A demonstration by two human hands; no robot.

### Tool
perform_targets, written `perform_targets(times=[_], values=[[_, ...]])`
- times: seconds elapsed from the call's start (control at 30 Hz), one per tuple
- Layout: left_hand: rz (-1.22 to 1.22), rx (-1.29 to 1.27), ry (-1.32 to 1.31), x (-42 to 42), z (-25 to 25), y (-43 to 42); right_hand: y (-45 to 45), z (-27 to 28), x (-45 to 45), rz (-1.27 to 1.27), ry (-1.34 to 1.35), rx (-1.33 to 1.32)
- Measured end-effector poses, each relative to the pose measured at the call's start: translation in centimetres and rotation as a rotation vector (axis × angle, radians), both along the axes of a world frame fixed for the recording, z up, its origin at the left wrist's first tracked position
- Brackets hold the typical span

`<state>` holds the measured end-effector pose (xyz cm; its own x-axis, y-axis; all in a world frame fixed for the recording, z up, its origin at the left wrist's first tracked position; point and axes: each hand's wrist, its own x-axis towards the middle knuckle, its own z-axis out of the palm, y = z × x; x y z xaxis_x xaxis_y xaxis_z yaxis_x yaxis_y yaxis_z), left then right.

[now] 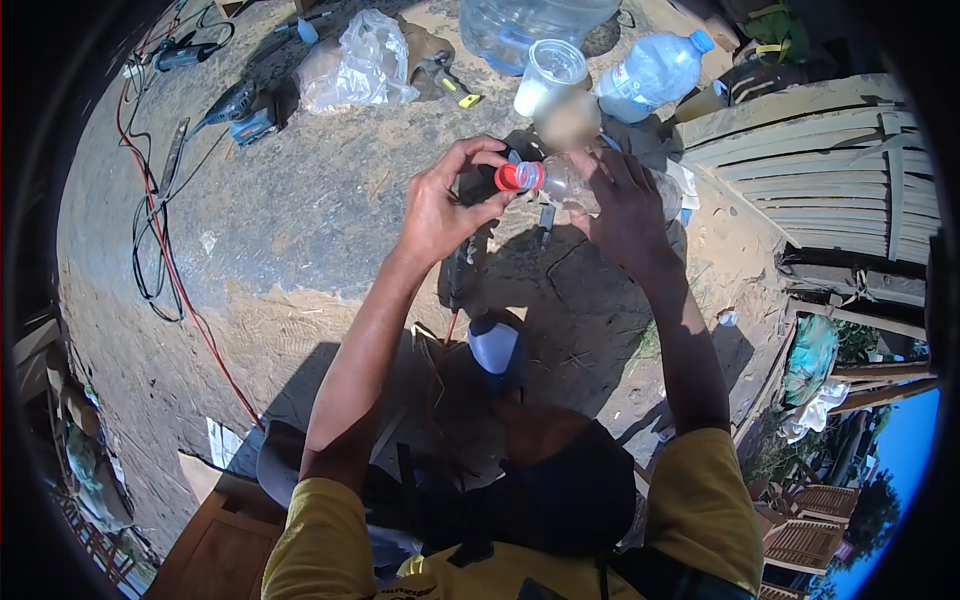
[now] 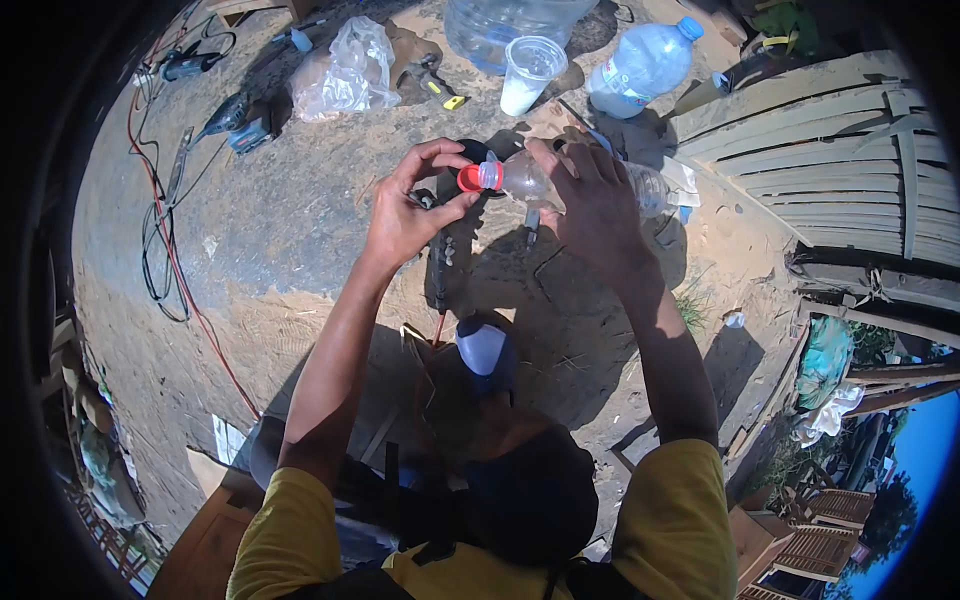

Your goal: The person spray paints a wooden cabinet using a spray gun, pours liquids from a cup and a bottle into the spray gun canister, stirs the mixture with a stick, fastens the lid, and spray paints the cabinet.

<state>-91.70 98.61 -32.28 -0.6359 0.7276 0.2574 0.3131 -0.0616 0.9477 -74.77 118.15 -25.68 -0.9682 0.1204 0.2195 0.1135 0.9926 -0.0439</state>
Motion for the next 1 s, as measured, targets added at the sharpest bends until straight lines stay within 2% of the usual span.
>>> perform_targets(times=[0.07,0.37,1.0], values=[[0.038,-0.012,0.100,-0.1,-0.1,0.1,0.2,-0.1,-0.2,-0.003,0.033,0.020],[0.062,0.002,0.128,-0.4,-0.9,0.2,0.9,0.2,-1.0,-0.001,-0.007,0.055],[0.057,0.013,0.075,-0.6,-0.9,0.2,0.6,0.7,-1.9,0.005,0.017,0.116]])
